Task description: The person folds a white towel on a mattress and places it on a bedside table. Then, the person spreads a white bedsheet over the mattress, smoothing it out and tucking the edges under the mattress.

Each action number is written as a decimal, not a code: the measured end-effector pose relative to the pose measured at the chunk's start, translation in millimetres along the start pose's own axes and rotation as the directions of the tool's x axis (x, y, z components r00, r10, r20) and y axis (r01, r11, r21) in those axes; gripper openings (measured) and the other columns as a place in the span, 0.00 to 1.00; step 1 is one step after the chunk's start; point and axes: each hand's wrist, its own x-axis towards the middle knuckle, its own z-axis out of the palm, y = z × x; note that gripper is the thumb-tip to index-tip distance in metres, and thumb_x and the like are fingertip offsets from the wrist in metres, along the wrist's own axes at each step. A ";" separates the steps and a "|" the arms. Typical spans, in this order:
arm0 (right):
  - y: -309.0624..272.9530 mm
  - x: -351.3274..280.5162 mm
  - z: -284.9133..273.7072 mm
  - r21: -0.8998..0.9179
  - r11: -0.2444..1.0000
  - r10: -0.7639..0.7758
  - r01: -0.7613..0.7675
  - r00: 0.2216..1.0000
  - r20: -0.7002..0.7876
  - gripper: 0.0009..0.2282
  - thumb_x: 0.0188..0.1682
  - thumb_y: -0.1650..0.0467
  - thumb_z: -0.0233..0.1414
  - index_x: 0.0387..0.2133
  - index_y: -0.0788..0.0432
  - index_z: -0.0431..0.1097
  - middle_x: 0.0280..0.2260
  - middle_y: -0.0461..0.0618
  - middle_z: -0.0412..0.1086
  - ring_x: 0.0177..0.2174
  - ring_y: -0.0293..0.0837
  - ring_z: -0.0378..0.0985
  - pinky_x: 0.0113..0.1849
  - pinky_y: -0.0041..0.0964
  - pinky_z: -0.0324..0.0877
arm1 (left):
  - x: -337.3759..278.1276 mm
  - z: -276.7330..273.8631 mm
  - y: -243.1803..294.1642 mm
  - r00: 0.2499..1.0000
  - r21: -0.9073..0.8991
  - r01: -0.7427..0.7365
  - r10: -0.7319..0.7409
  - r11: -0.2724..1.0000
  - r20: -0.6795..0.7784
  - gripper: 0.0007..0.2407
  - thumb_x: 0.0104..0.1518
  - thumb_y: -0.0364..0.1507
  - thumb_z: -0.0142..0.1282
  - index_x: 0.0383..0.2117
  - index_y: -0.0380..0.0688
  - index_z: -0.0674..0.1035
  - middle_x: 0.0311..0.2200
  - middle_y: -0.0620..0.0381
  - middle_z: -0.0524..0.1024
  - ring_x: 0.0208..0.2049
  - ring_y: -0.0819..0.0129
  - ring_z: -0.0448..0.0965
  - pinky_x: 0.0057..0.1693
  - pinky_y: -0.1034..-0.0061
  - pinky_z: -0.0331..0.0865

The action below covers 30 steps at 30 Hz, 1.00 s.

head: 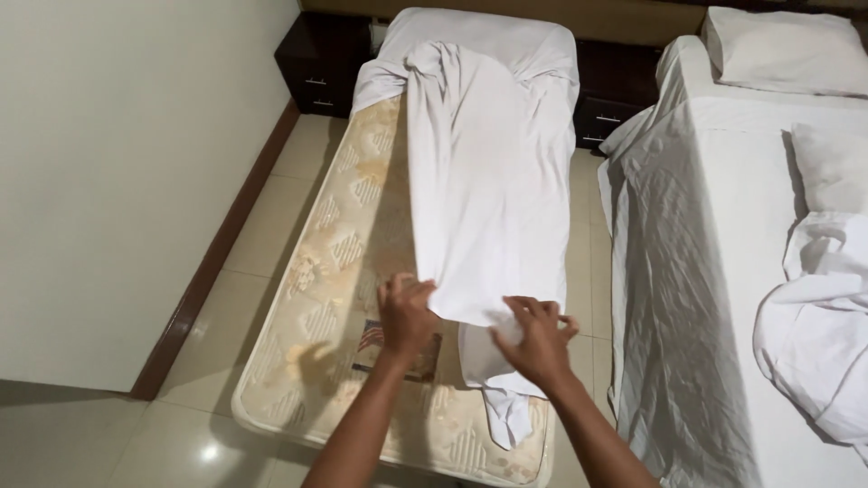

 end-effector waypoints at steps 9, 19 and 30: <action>-33.3 -7.4 26.4 0.020 0.977 -0.212 0.211 0.977 0.039 0.11 0.42 0.71 0.59 0.39 0.52 0.78 0.44 0.40 0.77 0.48 0.45 0.69 0.54 0.60 0.50 | -10.2 -22.2 53.3 0.989 -0.191 -0.082 0.104 0.978 0.109 0.08 0.40 0.19 0.59 0.26 0.40 0.85 0.31 0.53 0.85 0.44 0.56 0.79 0.54 0.60 0.64; -29.4 -31.7 14.0 0.244 0.890 -0.388 0.385 0.921 -0.035 0.10 0.41 0.77 0.59 0.35 0.56 0.80 0.37 0.43 0.79 0.41 0.43 0.74 0.50 0.52 0.51 | -6.4 24.1 -5.9 0.997 -0.103 0.030 -0.023 0.994 0.070 0.11 0.58 0.15 0.53 0.37 0.44 0.86 0.43 0.55 0.85 0.50 0.62 0.79 0.59 0.64 0.64; 36.8 -29.2 6.5 0.172 0.930 -0.312 0.325 0.945 -0.098 0.10 0.45 0.73 0.59 0.39 0.49 0.81 0.35 0.41 0.82 0.39 0.41 0.74 0.50 0.50 0.50 | 24.6 -23.2 -82.3 0.939 0.040 0.344 -0.343 0.938 -0.035 0.16 0.40 0.16 0.59 0.35 0.45 0.87 0.47 0.59 0.83 0.50 0.58 0.73 0.59 0.61 0.58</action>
